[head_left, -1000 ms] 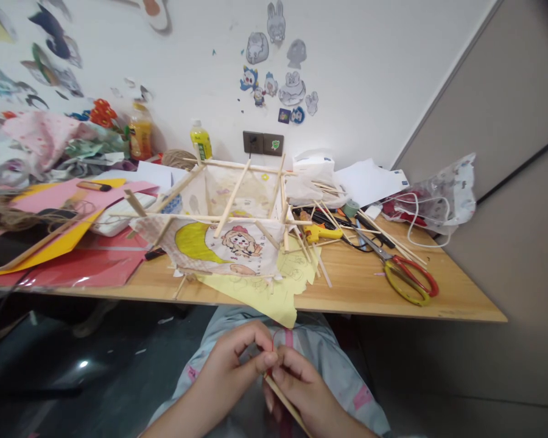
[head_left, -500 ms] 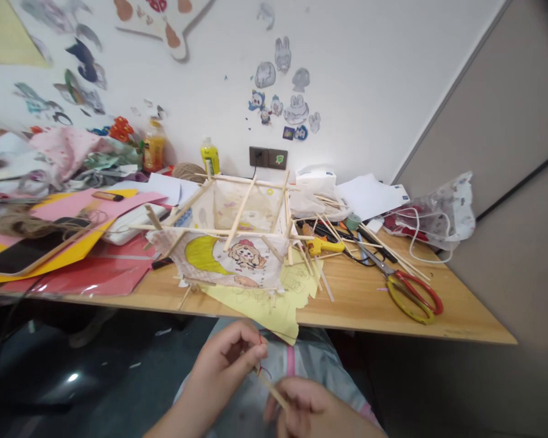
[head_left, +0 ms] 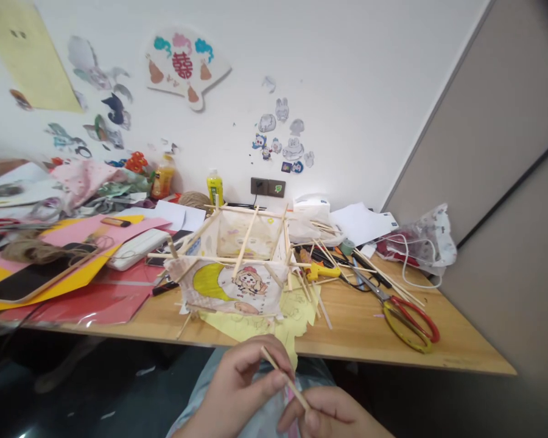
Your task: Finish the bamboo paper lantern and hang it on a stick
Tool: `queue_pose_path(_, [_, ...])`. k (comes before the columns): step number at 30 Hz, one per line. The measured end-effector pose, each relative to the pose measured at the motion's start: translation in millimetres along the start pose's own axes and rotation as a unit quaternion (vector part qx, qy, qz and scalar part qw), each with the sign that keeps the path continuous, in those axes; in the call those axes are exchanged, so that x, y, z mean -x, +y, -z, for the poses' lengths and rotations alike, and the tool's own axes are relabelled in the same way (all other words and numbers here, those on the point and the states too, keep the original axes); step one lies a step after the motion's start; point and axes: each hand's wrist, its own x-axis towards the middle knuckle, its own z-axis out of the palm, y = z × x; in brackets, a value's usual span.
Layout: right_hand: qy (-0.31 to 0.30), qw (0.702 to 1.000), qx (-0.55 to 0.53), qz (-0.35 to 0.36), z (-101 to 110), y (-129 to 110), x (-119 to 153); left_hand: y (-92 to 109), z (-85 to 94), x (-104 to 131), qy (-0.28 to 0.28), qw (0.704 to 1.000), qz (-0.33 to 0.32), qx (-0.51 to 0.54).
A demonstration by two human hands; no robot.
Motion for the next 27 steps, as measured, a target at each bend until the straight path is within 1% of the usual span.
queue_pose_path(4, [0.015, 1.0, 0.012, 0.015, -2.6, -3.7, -3.1, -3.9, -5.0, 1.4, 0.043, 0.998, 0.04, 0.029])
queue_pose_path(7, [0.008, 0.999, 0.025, 0.032, -2.7, -4.6, -5.5, -6.5, -6.4, 1.7, 0.065, 0.995, 0.062, 0.05])
queue_pose_path(11, [0.013, 0.999, 0.019, 0.022, -3.2, -4.6, -5.9, -9.0, -7.9, 1.9, 0.056, 0.992, 0.077, 0.08])
queue_pose_path(14, [0.015, 1.0, -0.011, 0.02, -3.7, -2.9, -5.6, -9.3, -8.3, 2.8, 0.047, 0.992, 0.087, 0.084])
queue_pose_path(17, [-0.003, 0.998, -0.052, 0.017, -2.4, 1.7, -6.7, -9.6, -7.8, 4.0, 0.034, 0.993, 0.067, 0.092])
queue_pose_path(20, [-0.028, 0.997, -0.077, 0.013, -0.2, 6.6, -9.4, -12.2, -8.1, 5.7, 0.07, 0.991, 0.039, 0.112])
queue_pose_path(22, [-0.044, 0.995, -0.089, 0.02, 0.4, 8.4, -11.6, -15.4, -9.9, 6.8, 0.087, 0.988, 0.038, 0.12])
queue_pose_path(25, [-0.05, 0.994, -0.094, 0.037, -0.7, 8.1, -14.8, -19.4, -14.0, 7.3, 0.073, 0.988, 0.032, 0.13])
queue_pose_path(27, [-0.053, 0.994, -0.084, 0.038, -1.5, 7.4, -16.9, -19.3, -14.7, 5.9, 0.07, 0.99, 0.025, 0.119])
